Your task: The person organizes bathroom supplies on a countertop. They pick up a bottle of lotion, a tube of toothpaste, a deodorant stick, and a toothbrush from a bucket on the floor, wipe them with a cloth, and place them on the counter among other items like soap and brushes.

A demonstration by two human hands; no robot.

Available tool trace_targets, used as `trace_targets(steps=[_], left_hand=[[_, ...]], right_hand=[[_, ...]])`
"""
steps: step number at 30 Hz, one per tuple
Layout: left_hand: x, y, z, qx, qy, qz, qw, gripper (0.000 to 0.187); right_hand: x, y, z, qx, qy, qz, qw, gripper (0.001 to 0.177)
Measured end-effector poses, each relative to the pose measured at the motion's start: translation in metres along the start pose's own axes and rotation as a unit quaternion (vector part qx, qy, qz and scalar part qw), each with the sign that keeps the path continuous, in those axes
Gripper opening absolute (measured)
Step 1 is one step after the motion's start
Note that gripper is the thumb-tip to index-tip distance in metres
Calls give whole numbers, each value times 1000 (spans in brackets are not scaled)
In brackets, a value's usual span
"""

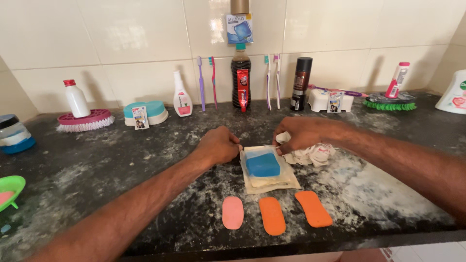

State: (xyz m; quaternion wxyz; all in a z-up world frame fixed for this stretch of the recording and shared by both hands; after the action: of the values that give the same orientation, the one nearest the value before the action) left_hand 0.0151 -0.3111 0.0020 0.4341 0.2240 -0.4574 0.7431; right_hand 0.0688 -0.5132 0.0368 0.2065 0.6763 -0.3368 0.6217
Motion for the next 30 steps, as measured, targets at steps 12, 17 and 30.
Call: trace_targets(steps=[12, 17, 30], left_hand=[[-42, -85, -65, 48, 11, -13, 999, 22], [-61, -135, -93, 47, -62, 27, 997, 20], [38, -30, 7, -106, 36, -37, 993, 46]], right_hand=[[-18, -76, 41, -32, -7, 87, 996, 35], [-26, -129, 54, -22, -8, 143, 989, 35], [48, 7, -7, -77, 42, -122, 989, 60]])
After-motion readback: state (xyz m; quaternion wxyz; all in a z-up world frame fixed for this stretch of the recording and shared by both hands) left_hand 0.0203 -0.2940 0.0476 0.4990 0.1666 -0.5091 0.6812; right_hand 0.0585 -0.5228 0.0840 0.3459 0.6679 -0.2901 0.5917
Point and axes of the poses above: each hand's wrist, its own y-axis away from the middle knuckle, its own x-axis out of the back of the hand, z = x × y, the point moved 6 cm from there along -y, towards the middle knuckle, and after that the axes turned 15 degrees about z, right-handed, at the moved point
